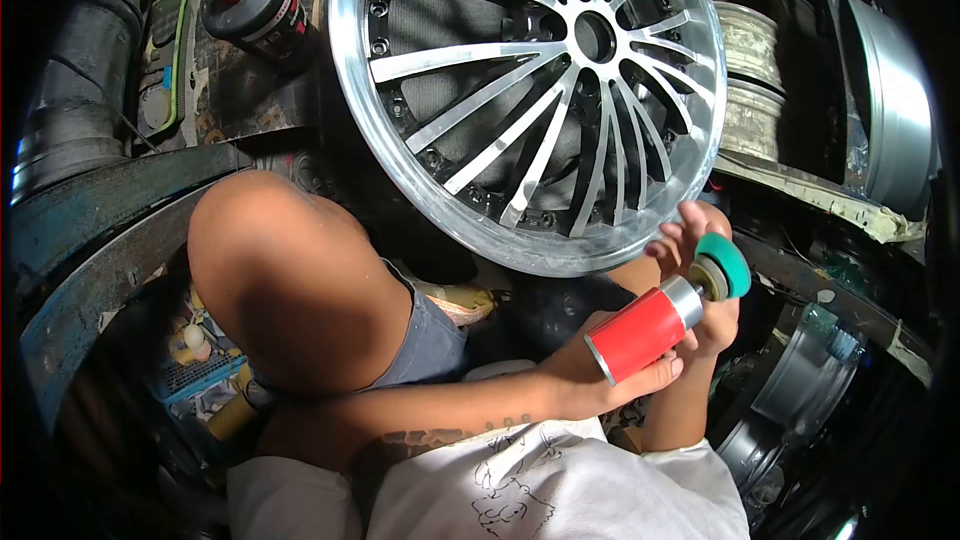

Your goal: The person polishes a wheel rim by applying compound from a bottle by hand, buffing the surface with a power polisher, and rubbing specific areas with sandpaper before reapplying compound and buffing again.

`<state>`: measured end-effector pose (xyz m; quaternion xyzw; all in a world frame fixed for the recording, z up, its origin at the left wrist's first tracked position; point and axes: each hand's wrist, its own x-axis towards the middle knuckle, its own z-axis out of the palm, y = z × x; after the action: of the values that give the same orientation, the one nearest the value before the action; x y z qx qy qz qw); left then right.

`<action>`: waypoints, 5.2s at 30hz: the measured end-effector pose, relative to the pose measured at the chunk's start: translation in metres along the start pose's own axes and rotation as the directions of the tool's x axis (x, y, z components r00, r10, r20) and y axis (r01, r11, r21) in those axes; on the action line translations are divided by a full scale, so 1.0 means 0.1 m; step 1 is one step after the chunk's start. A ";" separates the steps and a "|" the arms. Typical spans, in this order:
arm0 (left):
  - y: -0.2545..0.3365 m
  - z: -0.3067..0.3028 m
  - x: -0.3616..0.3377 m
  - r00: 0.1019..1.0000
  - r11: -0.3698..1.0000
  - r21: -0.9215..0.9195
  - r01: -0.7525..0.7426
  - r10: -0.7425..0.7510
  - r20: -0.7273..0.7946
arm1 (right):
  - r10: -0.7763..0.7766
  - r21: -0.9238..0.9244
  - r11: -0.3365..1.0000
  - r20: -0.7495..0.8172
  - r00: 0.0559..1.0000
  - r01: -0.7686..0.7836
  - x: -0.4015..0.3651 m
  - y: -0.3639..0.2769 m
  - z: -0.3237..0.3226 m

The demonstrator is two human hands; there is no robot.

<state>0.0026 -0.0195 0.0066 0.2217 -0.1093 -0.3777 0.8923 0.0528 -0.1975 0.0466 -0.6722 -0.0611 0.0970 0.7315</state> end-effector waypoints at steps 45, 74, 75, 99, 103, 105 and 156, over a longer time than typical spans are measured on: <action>-0.15 -0.11 0.09 0.798 0.988 0.042 -0.148 0.145 -0.584 | 0.544 -0.776 0.571 0.113 0.831 -0.268 0.21 -0.05 0.46; -0.26 -0.09 0.15 0.786 0.944 -0.216 -0.248 0.066 -0.614 | 0.521 -0.902 0.428 0.190 0.832 -0.062 0.32 -0.08 0.44; -0.26 -0.08 0.14 0.784 0.943 -0.231 -0.240 0.048 -0.619 | 0.536 -0.908 0.414 0.195 0.821 -0.054 0.33 -0.09 0.44; -0.23 -0.11 0.17 0.834 0.942 -0.290 -0.168 -0.021 -0.551 | 0.489 -0.854 0.509 0.184 0.852 -0.108 0.23 -0.01 0.33; -0.23 -0.13 0.14 0.855 0.952 -0.291 -0.100 -0.067 -0.515 | 0.514 -0.857 0.500 0.177 0.839 -0.125 0.24 -0.02 0.35; -0.26 -0.11 0.15 0.844 0.967 -0.227 -0.114 -0.026 -0.535 | 0.545 -0.851 0.500 0.168 0.822 -0.158 0.25 -0.05 0.35; -0.01 -0.15 0.14 0.858 0.998 0.003 -0.064 0.056 -0.510 | 0.526 -0.734 0.597 0.054 0.849 -0.323 0.29 -0.08 0.42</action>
<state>0.0171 -0.0256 -0.0064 0.3038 0.1264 -0.2784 0.9023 0.0720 -0.1504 0.0572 -0.8730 -0.0269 0.3280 0.3599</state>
